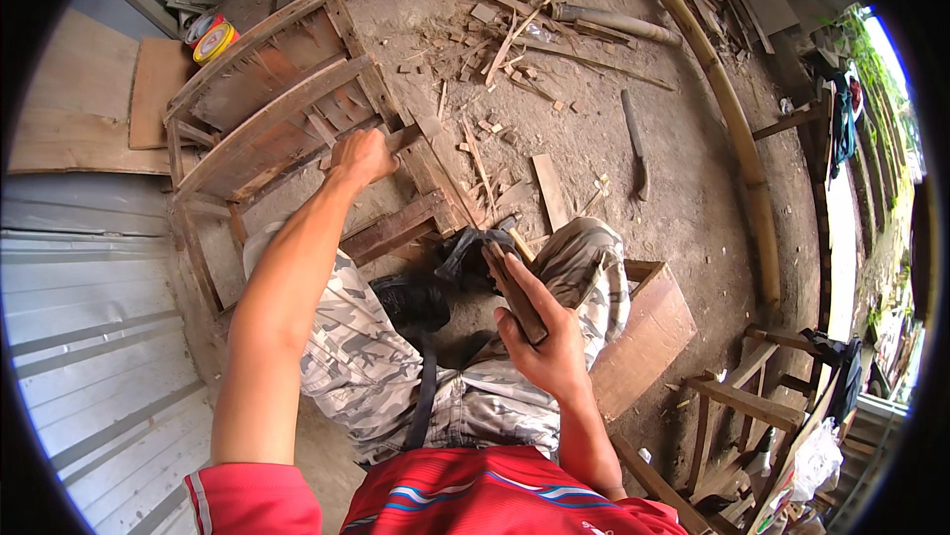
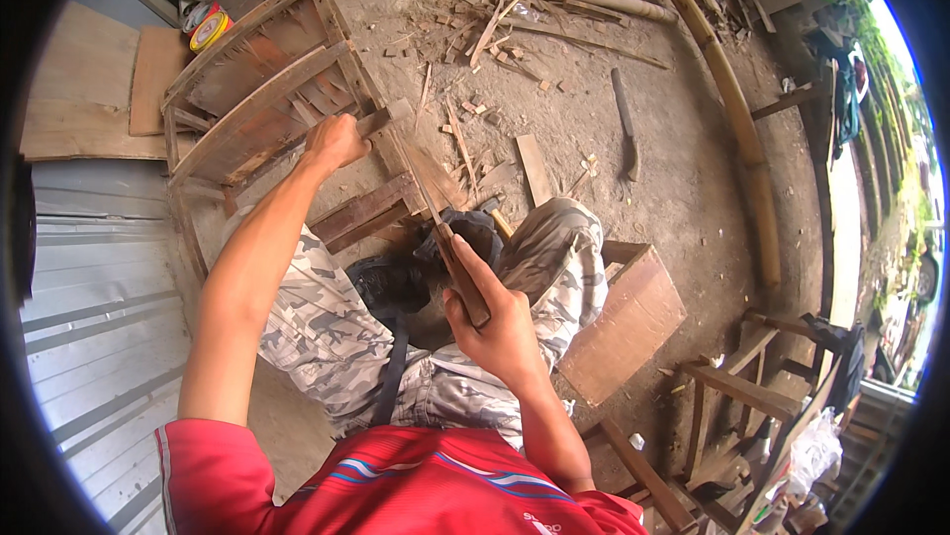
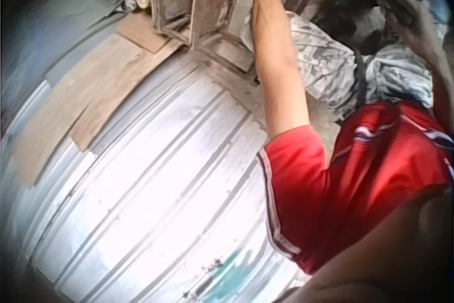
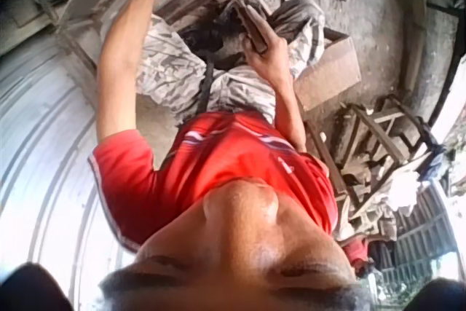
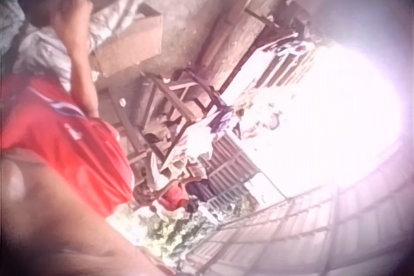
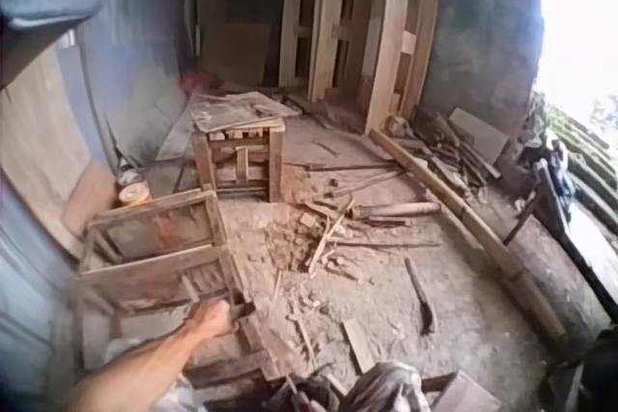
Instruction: The person uses a hammer to remove nails from a wooden chair frame, then fits a wooden slat into the frame and secures it by hammering nails into place.
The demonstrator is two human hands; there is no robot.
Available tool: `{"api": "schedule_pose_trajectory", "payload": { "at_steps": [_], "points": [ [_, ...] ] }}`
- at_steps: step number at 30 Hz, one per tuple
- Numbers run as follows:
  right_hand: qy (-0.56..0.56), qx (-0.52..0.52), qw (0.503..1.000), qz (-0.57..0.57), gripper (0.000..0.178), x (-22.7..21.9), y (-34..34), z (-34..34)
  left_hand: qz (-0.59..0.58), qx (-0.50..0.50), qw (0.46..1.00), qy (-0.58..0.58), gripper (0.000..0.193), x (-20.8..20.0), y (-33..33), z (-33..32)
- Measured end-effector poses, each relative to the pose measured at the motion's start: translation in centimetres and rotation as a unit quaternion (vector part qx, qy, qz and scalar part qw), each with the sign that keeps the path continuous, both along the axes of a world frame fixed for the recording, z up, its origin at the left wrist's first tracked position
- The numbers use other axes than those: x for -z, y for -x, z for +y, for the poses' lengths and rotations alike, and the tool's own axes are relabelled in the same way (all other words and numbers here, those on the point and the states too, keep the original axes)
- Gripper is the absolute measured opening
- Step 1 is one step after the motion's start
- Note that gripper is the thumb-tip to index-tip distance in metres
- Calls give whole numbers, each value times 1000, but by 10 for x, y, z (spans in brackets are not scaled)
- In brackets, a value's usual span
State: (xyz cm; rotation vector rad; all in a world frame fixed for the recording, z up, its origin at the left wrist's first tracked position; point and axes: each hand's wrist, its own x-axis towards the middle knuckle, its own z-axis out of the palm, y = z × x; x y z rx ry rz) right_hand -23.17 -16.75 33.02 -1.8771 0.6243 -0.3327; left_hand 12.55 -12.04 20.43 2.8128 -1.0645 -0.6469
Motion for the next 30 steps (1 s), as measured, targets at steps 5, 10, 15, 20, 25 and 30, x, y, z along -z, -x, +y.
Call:
{"api": "schedule_pose_trajectory", "payload": {
  "at_steps": [5, 10, 15, 20, 25, 30],
  "points": [
    [-14, 1, 1000, -15, 60, 27, 11, 10, 184, -7, 983, 17, 47, 4, -28, 11],
    [7, -20, 1000, -6, 58, 37, 17, 11, 299, -67, 951, -28, 42, 2, -25, 13],
    [-26, -11, 1000, -12, 59, 33, 18, 15, 176, -49, 981, -65, 43, -11, -20, 11],
    [-54, 14, 998, -18, 59, 34, 21, 12, -19, -5, 1000, -10, 36, -24, 0, 6],
    [-29, 18, 999, -34, 63, 34, 17, 8, -34, -14, 999, -11, 42, -18, 1, 7],
    [-36, 7, 999, -13, 64, 23, 16, 9, 18, 28, 999, 10, 50, 4, -19, 14]
  ]
}}
